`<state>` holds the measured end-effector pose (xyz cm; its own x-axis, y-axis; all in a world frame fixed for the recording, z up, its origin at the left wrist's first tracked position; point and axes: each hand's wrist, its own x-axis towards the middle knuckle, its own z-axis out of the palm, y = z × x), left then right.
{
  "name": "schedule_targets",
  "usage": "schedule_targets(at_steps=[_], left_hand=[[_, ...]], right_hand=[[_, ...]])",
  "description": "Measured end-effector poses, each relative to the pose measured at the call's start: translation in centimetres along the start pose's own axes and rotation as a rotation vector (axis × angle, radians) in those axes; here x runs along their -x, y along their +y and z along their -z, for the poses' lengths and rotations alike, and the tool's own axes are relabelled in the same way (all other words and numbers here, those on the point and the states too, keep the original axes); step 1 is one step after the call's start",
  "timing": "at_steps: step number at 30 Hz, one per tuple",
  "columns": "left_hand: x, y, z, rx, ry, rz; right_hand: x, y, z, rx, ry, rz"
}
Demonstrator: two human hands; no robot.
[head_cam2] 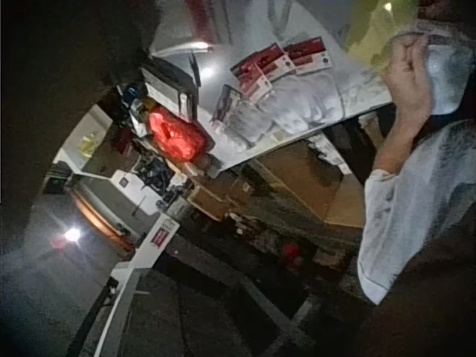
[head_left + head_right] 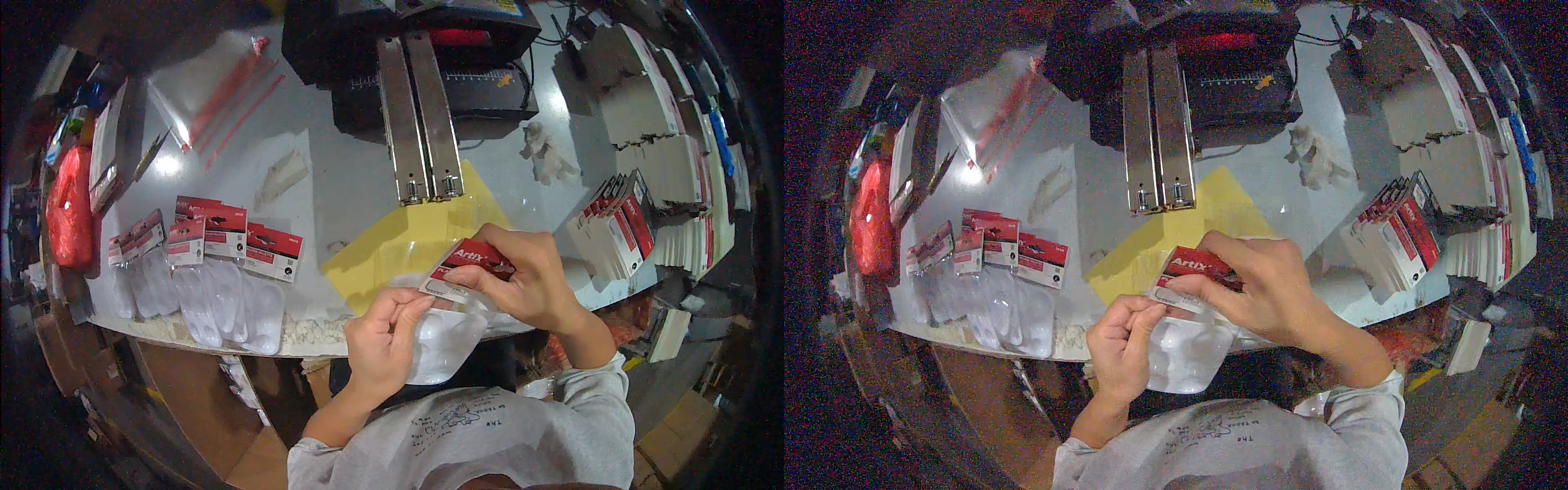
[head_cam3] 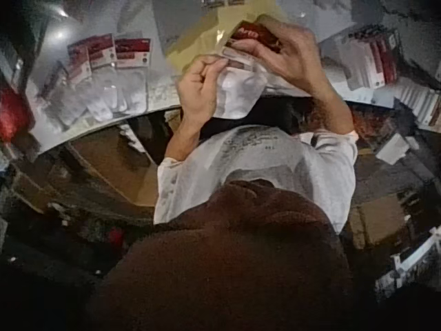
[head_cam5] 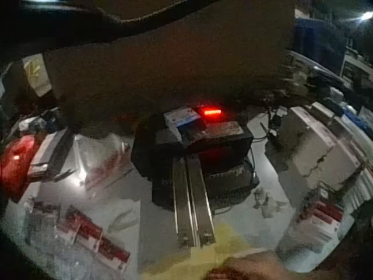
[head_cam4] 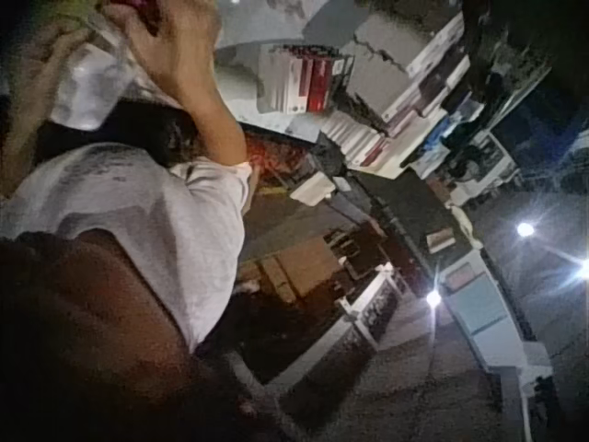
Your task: The person repeatedly picks white plastic mixing palettes from a cardboard box and places them into clear plastic bags with red Artix headers. They then place the sealed packages onto a table next to a heat-sealing machine.
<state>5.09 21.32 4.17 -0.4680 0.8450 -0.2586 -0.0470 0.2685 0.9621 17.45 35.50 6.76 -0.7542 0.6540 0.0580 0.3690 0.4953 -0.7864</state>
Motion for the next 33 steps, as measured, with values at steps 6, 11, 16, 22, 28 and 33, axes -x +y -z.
schedule_targets(at_steps=[6, 11, 16, 22, 28, 33], left_hand=[[-0.1, 0.1, 0.3, -0.094, -0.053, -0.002], [-0.1, 0.0, 0.2, -0.088, 0.012, -0.095], [0.1, 0.0, -0.1, -0.101, 0.041, -0.142], [0.2, 0.1, -0.1, -0.133, 0.051, -0.113], [0.1, 0.2, -0.1, -0.278, 0.067, -0.286], [-0.8, -0.6, -0.1, -0.001, 0.236, -0.105]], right_hand=[[0.5, 0.4, -0.1, 0.177, 0.014, 0.115], [0.1, 0.1, 0.0, 0.316, 0.13, 0.18], [0.2, -0.1, 0.1, 0.261, 0.094, 0.253], [0.7, 0.2, -0.2, 0.237, 0.195, 0.367], [0.9, 0.5, 0.5, 0.278, 0.136, 0.298], [2.3, 1.9, 1.5, -0.231, -0.046, -0.262]])
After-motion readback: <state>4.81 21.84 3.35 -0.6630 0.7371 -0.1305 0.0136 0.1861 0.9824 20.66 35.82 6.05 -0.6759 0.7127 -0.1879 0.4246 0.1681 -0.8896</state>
